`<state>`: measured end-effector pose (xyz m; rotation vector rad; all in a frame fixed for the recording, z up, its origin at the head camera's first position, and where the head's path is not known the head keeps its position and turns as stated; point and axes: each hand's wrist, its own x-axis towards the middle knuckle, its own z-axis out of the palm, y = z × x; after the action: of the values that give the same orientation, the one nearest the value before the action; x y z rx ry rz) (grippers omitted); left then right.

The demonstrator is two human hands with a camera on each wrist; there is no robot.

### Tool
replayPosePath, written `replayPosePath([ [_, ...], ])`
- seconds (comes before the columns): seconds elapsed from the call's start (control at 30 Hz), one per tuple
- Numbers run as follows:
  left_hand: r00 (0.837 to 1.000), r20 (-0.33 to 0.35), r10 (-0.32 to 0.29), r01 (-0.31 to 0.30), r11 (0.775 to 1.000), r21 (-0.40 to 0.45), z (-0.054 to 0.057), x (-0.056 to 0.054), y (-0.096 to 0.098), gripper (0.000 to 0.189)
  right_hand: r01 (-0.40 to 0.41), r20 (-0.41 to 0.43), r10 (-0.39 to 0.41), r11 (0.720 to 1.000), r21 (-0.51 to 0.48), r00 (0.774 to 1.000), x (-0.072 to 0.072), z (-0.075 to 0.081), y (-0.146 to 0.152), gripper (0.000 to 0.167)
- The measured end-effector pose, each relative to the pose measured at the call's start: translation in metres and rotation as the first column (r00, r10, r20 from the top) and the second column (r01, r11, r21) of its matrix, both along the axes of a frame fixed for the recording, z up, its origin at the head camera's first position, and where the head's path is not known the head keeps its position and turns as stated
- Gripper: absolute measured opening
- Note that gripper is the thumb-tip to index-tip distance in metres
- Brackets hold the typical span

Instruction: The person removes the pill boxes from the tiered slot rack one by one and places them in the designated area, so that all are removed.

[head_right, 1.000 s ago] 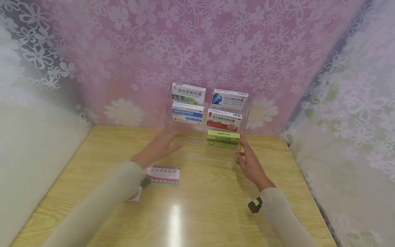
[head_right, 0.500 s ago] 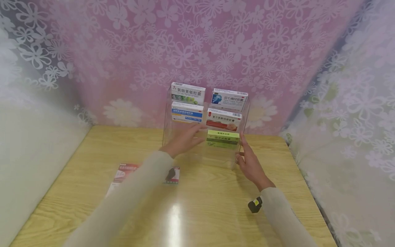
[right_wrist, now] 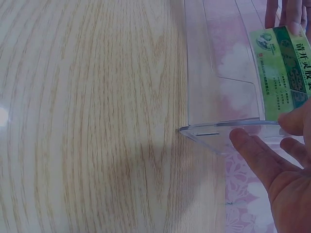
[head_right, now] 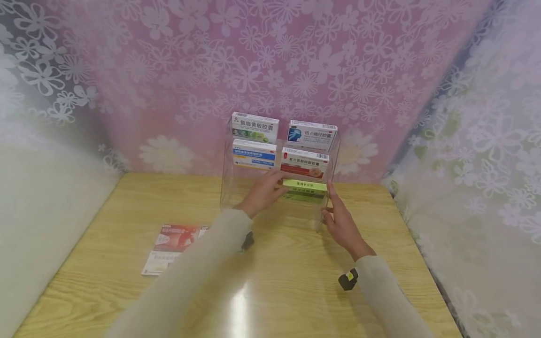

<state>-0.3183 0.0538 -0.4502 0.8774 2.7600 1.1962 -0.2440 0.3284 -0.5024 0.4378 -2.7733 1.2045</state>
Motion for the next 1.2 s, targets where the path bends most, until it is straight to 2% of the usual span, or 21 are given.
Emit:
replayPosePath([
  [0.17, 0.999, 0.028, 0.019, -0.022, 0.994, 0.109, 0.0, -0.001, -0.005, 0.037, -0.012, -0.004, 0.012, 1.0, -0.008, 1.0, -0.001, 0.0, -0.001, 0.095],
  [0.33, 0.998, 0.067, 0.01, -0.023, 0.98, 0.197, 0.008, 0.0, -0.021, 0.037, -0.014, -0.003, 0.013, 1.0, -0.027, 1.0, -0.001, -0.002, -0.001, 0.095],
  [0.5, 0.999, 0.035, 0.024, -0.031, 0.976, 0.216, 0.019, 0.004, -0.05, 0.038, -0.009, 0.0, 0.009, 1.0, -0.027, 1.0, 0.0, -0.002, 0.0, 0.095],
  [0.7, 0.999, 0.004, 0.053, -0.053, 0.97, 0.238, 0.029, 0.01, -0.095, 0.039, -0.011, -0.009, 0.011, 1.0, -0.018, 1.0, -0.001, -0.003, 0.0, 0.093],
  [0.87, 0.998, 0.022, 0.066, -0.069, 0.972, 0.225, 0.033, 0.018, -0.136, 0.041, -0.01, -0.012, 0.01, 1.0, -0.015, 1.0, -0.001, -0.003, 0.001, 0.096],
  [1.0, 0.993, 0.065, 0.095, -0.105, 0.98, 0.167, 0.036, 0.03, -0.167, 0.039, -0.008, -0.01, 0.007, 1.0, -0.015, 1.0, -0.001, -0.004, 0.001, 0.097],
  [1.07, 0.99, 0.084, 0.117, -0.128, 0.982, 0.139, 0.035, 0.035, -0.182, 0.04, -0.009, -0.01, 0.009, 1.0, -0.016, 1.0, -0.001, -0.005, 0.001, 0.097],
  [1.2, 0.986, 0.091, 0.143, -0.153, 0.982, 0.11, 0.025, 0.046, -0.209, 0.041, -0.008, -0.01, 0.008, 1.0, -0.023, 1.0, -0.001, -0.005, 0.001, 0.097],
])
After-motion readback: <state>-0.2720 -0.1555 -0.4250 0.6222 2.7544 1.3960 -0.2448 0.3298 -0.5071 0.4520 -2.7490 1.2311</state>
